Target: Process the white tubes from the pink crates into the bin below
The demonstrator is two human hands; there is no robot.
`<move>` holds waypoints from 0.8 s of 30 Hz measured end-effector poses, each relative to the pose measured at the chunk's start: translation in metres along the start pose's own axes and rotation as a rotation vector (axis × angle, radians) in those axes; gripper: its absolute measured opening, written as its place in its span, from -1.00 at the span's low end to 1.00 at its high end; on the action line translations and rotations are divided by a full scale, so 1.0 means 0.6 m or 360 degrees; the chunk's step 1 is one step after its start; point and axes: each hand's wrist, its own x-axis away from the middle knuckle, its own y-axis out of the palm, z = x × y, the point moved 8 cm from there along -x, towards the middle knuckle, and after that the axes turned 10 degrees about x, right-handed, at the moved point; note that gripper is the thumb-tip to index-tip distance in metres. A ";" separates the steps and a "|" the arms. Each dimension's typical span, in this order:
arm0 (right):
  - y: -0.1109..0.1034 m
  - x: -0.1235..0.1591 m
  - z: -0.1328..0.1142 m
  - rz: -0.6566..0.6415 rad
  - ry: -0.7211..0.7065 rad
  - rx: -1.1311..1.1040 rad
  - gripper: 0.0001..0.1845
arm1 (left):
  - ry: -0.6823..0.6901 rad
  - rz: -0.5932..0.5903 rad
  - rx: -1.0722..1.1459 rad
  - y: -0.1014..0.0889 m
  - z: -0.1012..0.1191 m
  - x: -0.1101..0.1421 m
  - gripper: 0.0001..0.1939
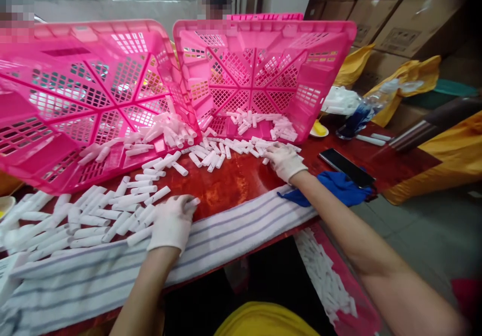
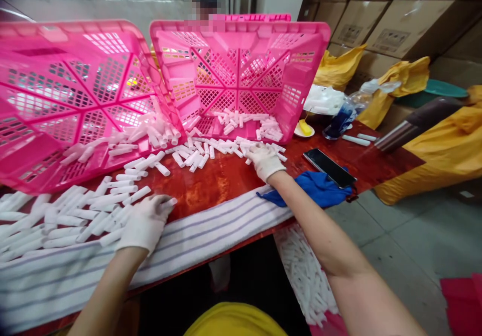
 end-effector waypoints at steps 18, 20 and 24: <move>-0.074 0.072 -0.165 -0.0122 0.0265 -0.1954 -0.82 | 0.0201 0.0001 0.0853 0.043 0.142 0.052 -0.71; -0.079 0.076 -0.176 -0.0179 0.0203 -0.1767 -0.87 | 0.0280 0.0039 0.0777 0.041 0.151 0.058 -0.70; -0.092 0.092 -0.215 -0.0173 0.0044 -0.2078 -0.77 | 0.0463 0.0181 0.0573 0.039 0.171 0.068 -0.74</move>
